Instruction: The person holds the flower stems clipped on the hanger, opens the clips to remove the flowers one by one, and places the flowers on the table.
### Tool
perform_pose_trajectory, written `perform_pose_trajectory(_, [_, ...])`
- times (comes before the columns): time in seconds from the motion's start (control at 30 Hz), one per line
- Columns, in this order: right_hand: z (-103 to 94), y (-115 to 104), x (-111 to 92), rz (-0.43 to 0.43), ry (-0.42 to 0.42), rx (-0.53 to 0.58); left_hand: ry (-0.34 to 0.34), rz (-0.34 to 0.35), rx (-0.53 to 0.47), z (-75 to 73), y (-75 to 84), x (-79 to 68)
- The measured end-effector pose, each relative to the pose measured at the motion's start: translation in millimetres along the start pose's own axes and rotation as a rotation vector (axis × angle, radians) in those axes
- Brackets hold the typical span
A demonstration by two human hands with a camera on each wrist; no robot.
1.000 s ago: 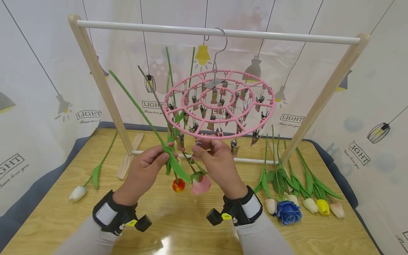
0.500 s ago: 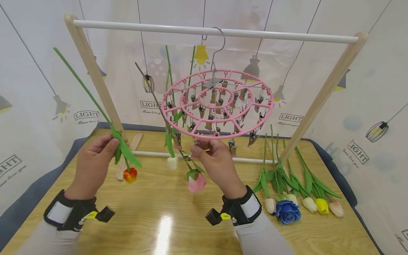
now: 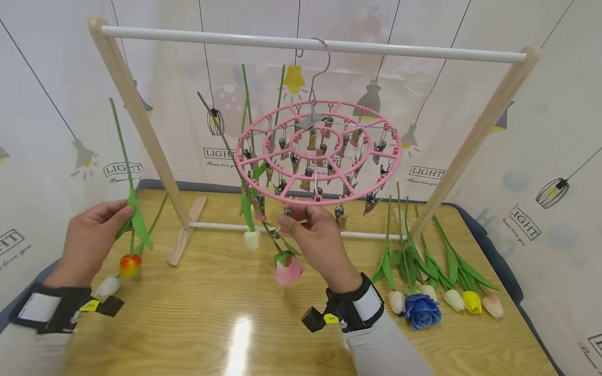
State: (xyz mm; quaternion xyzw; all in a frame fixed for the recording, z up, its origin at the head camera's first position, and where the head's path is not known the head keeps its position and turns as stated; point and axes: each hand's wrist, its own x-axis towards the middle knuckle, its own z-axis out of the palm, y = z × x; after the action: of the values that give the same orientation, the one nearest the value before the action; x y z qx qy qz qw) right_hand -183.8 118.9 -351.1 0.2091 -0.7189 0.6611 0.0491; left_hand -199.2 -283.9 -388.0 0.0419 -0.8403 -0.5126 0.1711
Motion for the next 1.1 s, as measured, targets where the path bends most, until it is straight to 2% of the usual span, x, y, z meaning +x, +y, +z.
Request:
perform_pose_trajectory(0.07, [-0.2,0.0,-0.2,0.009,0.005,-0.004,-0.067,-0.033,0.098,-1.2,-11.8,3.5])
perform_pose_trajectory(0.17, [-0.6,0.2,-0.4,0.021,0.015,-0.014,-0.17,-0.069,0.175,-0.6,-30.0,7.2])
perform_pose_trajectory(0.23, [-0.9,0.0,-0.5,0.026,0.019,-0.02,-0.214,-0.073,0.202,1.9,-41.8,9.2])
perform_pose_trajectory(0.47, [-1.5,-0.2,-0.3,0.02,0.015,-0.027,-0.283,-0.083,0.329,11.3,-68.2,13.2])
perform_pose_trajectory(0.6, [-1.7,-1.1,0.1,0.009,0.016,-0.041,-0.323,-0.114,0.327,17.8,-73.8,12.6])
perform_pose_trajectory(0.73, [-1.9,-0.4,0.5,0.011,0.016,-0.057,-0.327,-0.109,0.361,24.1,-78.6,11.6])
perform_pose_trajectory(0.9, [-2.2,1.1,-0.2,0.03,0.009,-0.079,-0.311,-0.069,0.471,30.9,-84.3,10.3])
perform_pose_trajectory(1.1, [-2.4,0.8,-0.9,0.032,0.005,-0.074,-0.242,-0.049,0.548,37.6,-82.8,7.6])
